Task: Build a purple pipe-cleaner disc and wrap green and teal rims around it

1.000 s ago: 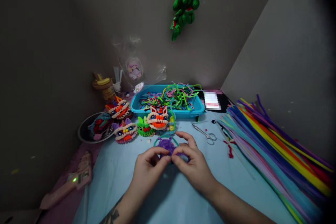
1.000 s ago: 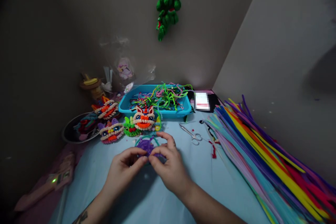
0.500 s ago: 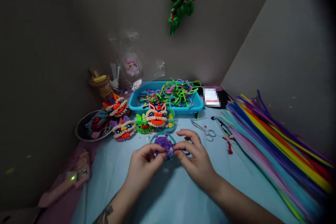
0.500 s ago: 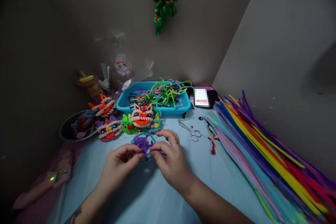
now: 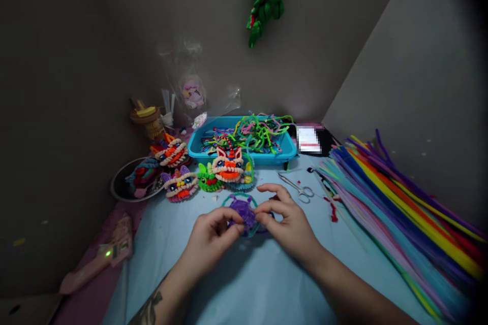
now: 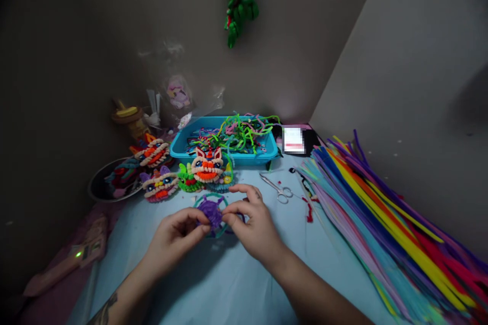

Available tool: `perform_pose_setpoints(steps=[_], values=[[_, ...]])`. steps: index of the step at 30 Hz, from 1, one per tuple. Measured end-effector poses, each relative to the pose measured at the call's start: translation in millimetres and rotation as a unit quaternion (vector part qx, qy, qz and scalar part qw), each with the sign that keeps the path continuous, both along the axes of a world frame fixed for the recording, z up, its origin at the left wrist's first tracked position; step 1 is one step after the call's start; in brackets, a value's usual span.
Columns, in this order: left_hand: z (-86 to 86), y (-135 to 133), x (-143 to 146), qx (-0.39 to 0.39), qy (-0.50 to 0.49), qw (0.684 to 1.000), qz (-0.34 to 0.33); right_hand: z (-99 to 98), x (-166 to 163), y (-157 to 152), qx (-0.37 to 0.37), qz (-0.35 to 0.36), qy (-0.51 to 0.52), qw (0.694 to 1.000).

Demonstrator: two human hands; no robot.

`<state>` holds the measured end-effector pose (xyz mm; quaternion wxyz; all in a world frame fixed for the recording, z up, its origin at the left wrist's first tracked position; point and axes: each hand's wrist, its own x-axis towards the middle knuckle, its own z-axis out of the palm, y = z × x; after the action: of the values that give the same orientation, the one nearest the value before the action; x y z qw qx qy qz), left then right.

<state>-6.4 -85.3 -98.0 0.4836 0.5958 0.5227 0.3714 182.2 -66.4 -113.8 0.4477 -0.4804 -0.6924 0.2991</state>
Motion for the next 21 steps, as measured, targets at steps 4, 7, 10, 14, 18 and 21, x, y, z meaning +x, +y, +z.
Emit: perform_pose_setpoints(steps=[4,7,10,14,18,21], values=[[0.1,2,-3,0.006,-0.005,1.0,-0.011,-0.1,-1,0,-0.026,0.022,-0.001,0.999],[-2.0,3,-4,0.007,-0.009,1.0,-0.006,-1.3,-2,-1,-0.021,0.009,-0.001,1.0],[-4.3,1,-3,0.072,0.031,0.995,0.057,-2.7,-3,-2,0.001,-0.029,0.003,1.0],[-5.5,-4,0,0.206,0.088,0.956,0.189,-4.5,-4,-4,0.048,-0.058,0.002,0.997],[-6.1,-7,7,0.228,0.097,0.961,0.123,-6.9,-7,-9,0.079,-0.069,-0.004,0.995],[-7.6,-8,10,0.223,0.101,0.966,0.087,-8.5,-10,-11,0.086,-0.067,-0.004,0.994]])
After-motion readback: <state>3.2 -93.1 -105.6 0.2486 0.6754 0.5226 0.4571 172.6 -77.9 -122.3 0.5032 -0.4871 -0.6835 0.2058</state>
